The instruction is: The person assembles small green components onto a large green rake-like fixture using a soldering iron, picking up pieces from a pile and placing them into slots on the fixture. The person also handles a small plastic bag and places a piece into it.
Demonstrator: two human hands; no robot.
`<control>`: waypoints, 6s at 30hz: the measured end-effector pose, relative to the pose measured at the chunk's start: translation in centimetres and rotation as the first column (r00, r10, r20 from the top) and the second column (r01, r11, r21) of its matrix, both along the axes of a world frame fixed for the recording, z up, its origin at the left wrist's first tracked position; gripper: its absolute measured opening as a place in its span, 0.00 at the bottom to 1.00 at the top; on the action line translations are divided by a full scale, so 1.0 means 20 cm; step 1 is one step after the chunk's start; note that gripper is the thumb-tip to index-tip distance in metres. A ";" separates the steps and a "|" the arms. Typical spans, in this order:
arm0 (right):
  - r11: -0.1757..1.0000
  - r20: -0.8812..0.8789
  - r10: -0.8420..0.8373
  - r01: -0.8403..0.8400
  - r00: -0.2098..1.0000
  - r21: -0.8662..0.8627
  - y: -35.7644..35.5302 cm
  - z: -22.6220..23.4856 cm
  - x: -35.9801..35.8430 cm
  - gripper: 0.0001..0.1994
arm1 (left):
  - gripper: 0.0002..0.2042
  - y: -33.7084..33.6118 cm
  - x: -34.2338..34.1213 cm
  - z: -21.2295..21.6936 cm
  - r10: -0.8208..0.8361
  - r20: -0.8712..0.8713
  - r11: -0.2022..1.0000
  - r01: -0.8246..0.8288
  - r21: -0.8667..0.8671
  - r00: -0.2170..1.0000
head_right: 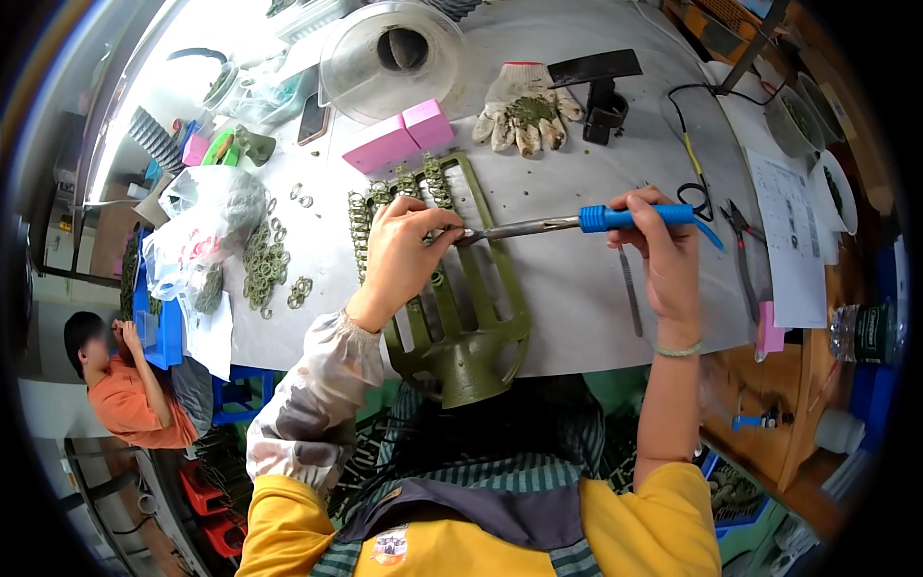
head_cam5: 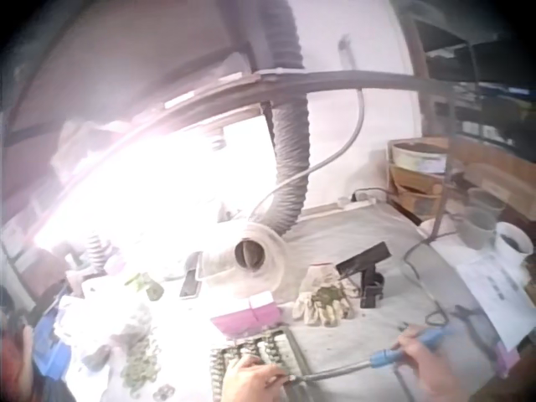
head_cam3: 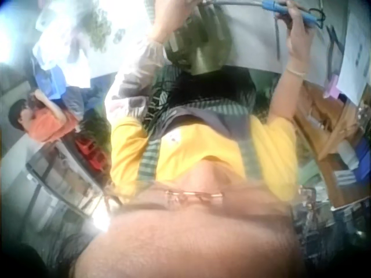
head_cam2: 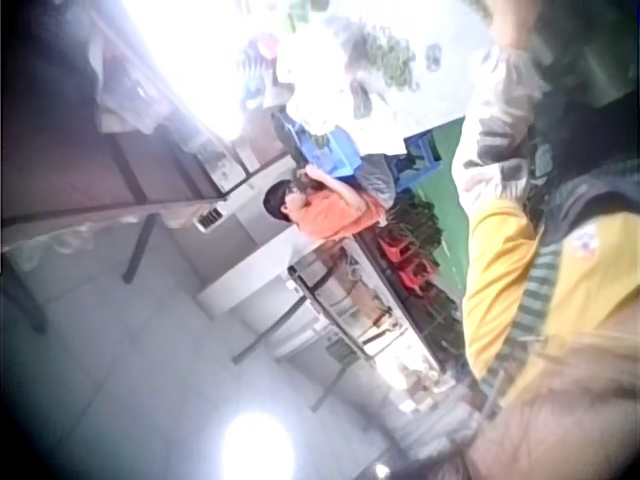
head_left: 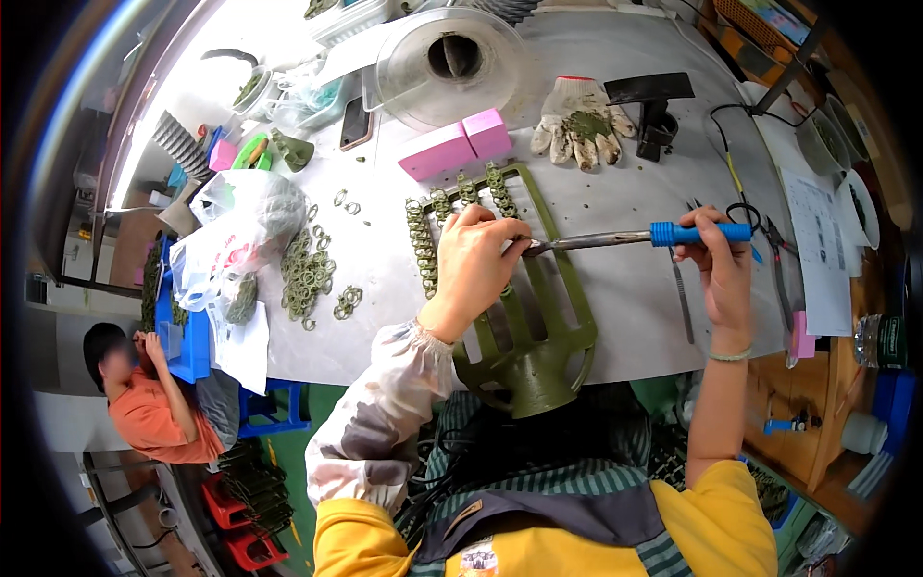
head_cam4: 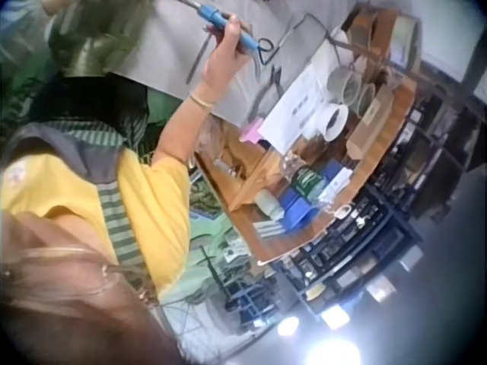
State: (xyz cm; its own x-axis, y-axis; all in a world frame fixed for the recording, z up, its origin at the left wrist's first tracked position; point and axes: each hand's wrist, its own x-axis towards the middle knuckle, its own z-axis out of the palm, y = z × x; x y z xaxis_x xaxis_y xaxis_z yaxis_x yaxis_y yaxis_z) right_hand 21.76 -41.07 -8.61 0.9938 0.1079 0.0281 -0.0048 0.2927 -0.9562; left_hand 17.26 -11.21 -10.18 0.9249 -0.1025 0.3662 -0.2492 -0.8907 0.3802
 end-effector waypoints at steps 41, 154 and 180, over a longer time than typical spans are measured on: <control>0.996 0.057 -0.043 0.047 0.997 -0.071 -0.12 0.10 -0.07 0.08 | 0.08 0.09 -0.19 0.16 0.001 -0.108 0.921 -0.043 -0.387 0.994; 0.995 0.096 0.007 0.003 0.995 -0.100 -0.22 0.10 -0.08 0.09 | 0.10 1.05 -0.59 -0.14 0.517 -0.092 0.810 -0.452 0.374 0.851; 1.000 0.011 -0.010 0.010 1.000 0.002 -0.16 0.02 -0.11 0.08 | 0.06 -0.09 -0.20 0.04 -0.114 0.091 0.992 0.118 -0.042 0.989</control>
State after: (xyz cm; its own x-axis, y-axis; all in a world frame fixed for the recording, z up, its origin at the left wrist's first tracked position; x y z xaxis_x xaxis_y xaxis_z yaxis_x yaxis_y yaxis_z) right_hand 19.55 -44.27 -8.12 0.9944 0.0979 0.0396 0.0091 0.2943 -0.9557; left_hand 13.16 -13.08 -9.48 0.8716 -0.1880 0.4527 -0.3841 -0.8356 0.3926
